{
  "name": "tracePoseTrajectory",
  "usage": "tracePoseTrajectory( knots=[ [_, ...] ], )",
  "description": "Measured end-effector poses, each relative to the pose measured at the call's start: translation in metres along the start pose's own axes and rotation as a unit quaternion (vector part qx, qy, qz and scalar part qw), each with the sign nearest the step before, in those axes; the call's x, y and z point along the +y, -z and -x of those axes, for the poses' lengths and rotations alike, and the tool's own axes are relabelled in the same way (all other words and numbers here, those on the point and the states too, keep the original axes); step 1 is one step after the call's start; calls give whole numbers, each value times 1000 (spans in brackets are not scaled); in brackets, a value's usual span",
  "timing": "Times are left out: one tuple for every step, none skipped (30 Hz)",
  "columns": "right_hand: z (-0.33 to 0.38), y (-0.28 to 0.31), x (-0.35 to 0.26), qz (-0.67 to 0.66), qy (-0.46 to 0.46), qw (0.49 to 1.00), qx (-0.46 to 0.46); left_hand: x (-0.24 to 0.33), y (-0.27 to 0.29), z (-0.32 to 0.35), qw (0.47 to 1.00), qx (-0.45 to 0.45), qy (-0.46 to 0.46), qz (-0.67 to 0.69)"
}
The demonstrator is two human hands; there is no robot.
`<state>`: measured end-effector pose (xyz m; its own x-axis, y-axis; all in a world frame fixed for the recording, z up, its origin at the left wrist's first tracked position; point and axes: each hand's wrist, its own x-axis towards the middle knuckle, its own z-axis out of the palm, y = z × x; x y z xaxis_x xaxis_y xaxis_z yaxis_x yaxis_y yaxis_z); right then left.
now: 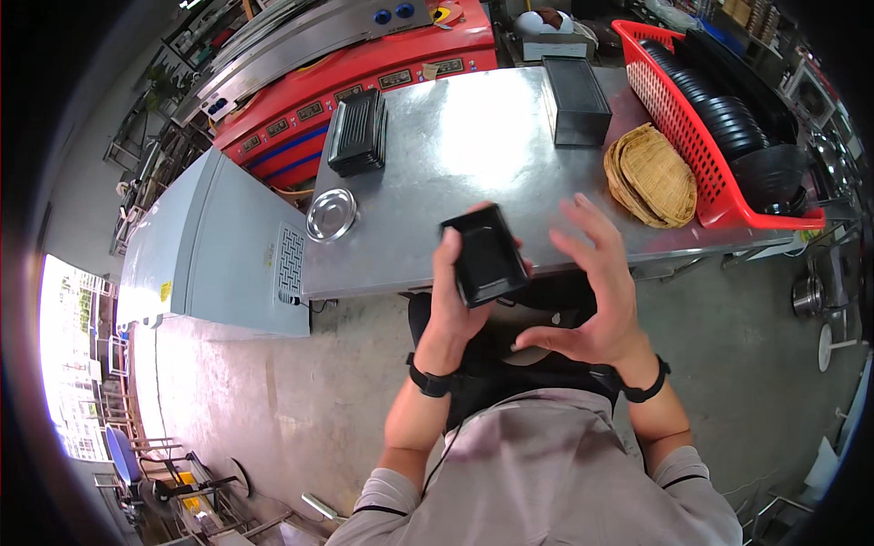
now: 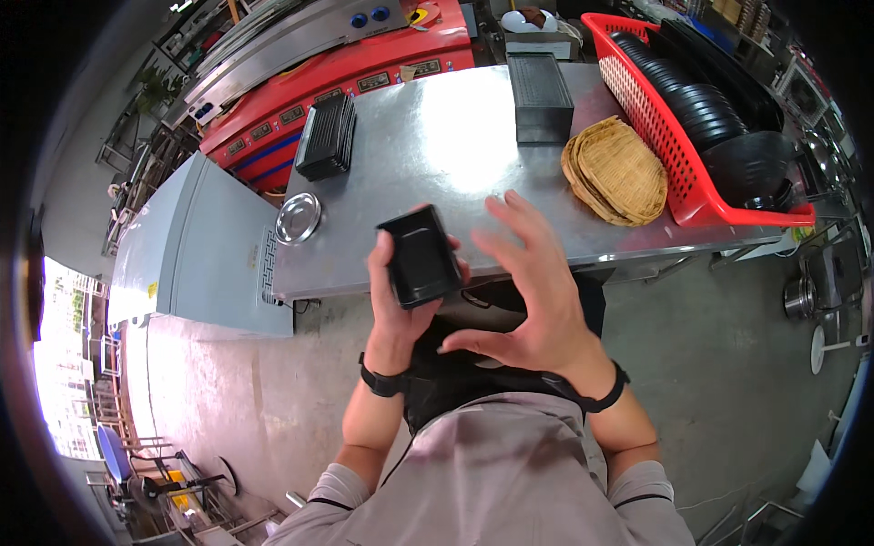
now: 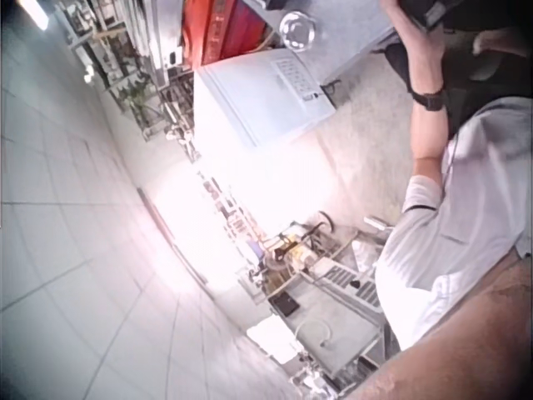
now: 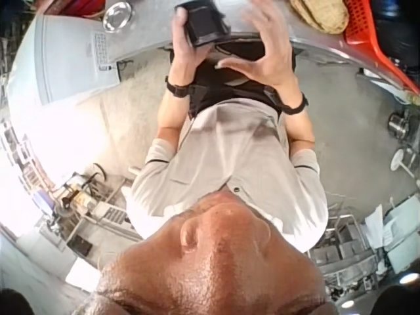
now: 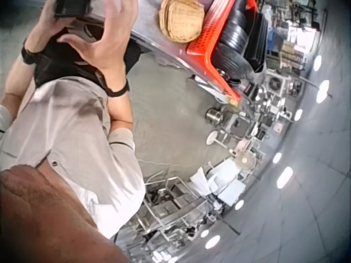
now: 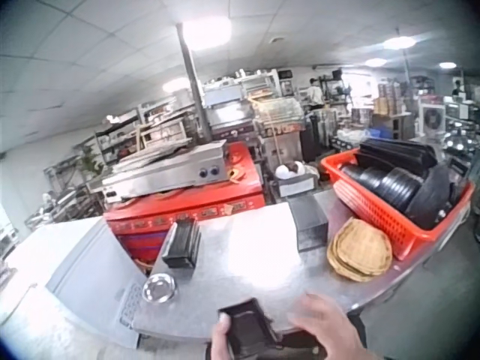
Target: The recorder is organizing various restaurant supplies, such as bento boxes and small metal containers, on a stainless steel counter in a kitchen.
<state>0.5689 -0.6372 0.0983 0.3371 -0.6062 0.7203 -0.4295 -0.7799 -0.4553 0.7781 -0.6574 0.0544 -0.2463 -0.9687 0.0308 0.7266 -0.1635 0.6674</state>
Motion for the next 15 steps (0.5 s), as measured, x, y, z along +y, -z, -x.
tracePoseTrajectory(
  knots=[
    [0, 3, 1, -37, -16, 999, -25, 0, -1, 1, 999, -9, 34, -33],
    [1, 2, 2, -70, -45, 996, -43, 2, -1, 4, 995, -47, 77, -53],
    [2, 2, 4, -78, -40, 992, -88, -1, -4, 6, 989, -37, 58, -133],
    [4, 1, 5, -77, -28, 992, -98, -4, -9, 7, 975, -22, 40, -216],
    [6, -3, 8, -85, -38, 988, -119, -5, -12, 9, 957, -28, 54, -283],
    [9, -5, 10, -94, -46, 984, -142, -7, -16, 12, 941, -56, 4, -333],
    [11, -6, 14, -120, -30, 985, -122, -7, -19, 14, 939, -57, -7, -339],
    [14, -7, 17, -123, -20, 985, -115, -7, -21, 15, 938, -57, -22, -340],
    [16, -7, 19, -127, -11, 986, -105, -6, -24, 17, 930, -63, -24, -360],
    [19, -8, 21, -132, -4, 987, -95, -5, -25, 19, 924, -70, -29, -375],
    [21, -8, 22, -142, 2, 986, -85, -4, -27, 21, 917, -77, -33, -389],
    [23, -9, 24, -151, 8, 986, -74, -3, -27, 22, 922, -83, -22, -379],
    [24, -10, 26, -160, 13, 985, -60, -1, -27, 23, 925, -89, -12, -368],
    [25, -11, 27, -163, 21, 985, -51, -1, -27, 23, 931, -95, -1, -353],
    [26, -12, 29, -166, 28, 985, -41, -1, -27, 24, 930, -96, -8, -355]
  ],
)
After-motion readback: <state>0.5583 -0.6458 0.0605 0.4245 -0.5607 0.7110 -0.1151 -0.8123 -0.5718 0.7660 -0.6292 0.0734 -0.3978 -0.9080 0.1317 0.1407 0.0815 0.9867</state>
